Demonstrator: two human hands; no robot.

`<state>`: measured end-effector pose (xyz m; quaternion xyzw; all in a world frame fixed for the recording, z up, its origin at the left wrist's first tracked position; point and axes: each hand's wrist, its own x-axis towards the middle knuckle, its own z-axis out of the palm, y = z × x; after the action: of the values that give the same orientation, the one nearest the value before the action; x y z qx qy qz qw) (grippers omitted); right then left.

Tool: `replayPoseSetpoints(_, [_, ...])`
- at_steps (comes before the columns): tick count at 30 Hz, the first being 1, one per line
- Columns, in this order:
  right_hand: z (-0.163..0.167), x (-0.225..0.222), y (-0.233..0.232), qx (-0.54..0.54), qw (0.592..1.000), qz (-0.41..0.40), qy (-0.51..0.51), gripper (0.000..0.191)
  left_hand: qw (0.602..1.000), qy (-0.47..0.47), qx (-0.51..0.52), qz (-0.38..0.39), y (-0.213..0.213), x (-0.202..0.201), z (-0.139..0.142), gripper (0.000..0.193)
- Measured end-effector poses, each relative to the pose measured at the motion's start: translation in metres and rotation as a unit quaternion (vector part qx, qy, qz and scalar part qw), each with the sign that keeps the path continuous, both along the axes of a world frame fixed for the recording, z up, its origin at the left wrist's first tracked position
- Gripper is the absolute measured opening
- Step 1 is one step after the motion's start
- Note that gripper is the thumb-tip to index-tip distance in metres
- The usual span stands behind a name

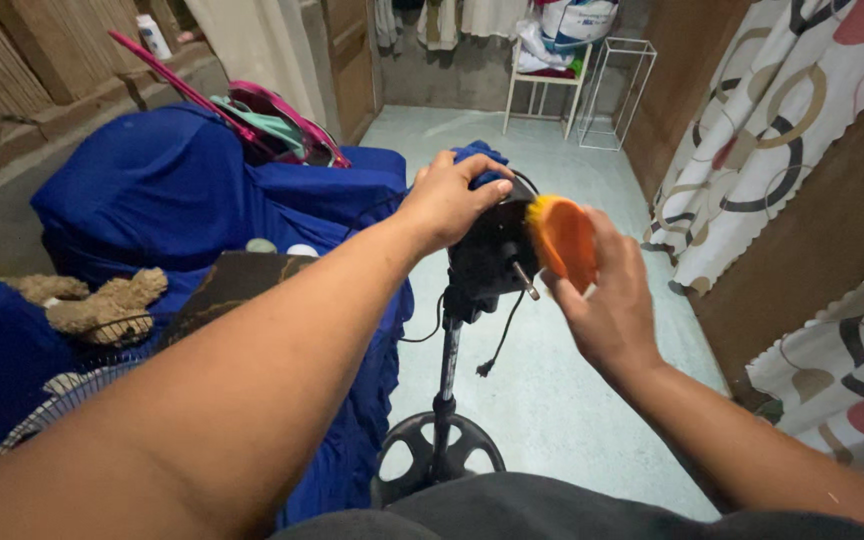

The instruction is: The person disassembles a standing fan: they lift off the front grille, unscrew the round blade cap by hand, and remove the blades from the motor shaft. They then wipe the blades and motor housing with a blue cloth and scrub parts with an orange brush.

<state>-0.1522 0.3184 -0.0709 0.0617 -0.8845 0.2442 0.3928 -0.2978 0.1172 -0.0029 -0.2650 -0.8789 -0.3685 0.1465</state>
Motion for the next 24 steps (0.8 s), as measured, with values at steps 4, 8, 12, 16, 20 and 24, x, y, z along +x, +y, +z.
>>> replayPoseSetpoints(4, [-0.015, -0.003, -0.012, 0.026, 0.999, 0.035, 0.023, 0.076, 1.0, 0.009, -0.01, 0.023, -0.005, 0.002, 0.004, 0.031])
replayPoseSetpoints(8, [-0.023, 0.025, -0.013, -0.02, 0.992, 0.009, -0.122, 0.079, 1.0, -0.008, -0.008, 0.016, -0.01, 0.007, 0.005, 0.032])
replayPoseSetpoints(12, [0.004, 0.008, -0.003, -0.044, 0.998, 0.001, -0.036, 0.073, 1.0, -0.01, -0.001, 0.013, -0.007, 0.009, 0.007, 0.033])
replayPoseSetpoints(16, [0.008, -0.013, -0.01, 0.02, 0.997, 0.049, 0.052, 0.076, 1.0, -0.005, 0.01, 0.02, -0.006, 0.013, 0.012, 0.033])
replayPoseSetpoints(20, [-0.015, 0.004, -0.004, 0.005, 0.994, 0.01, -0.107, 0.073, 0.999, -0.021, 0.01, 0.049, -0.01, 0.019, 0.018, 0.033])
replayPoseSetpoints(24, [-0.021, 0.013, 0.022, -0.043, 0.989, 0.027, -0.138, 0.077, 0.998, -0.022, 0.006, 0.059, -0.009, 0.026, 0.015, 0.035])
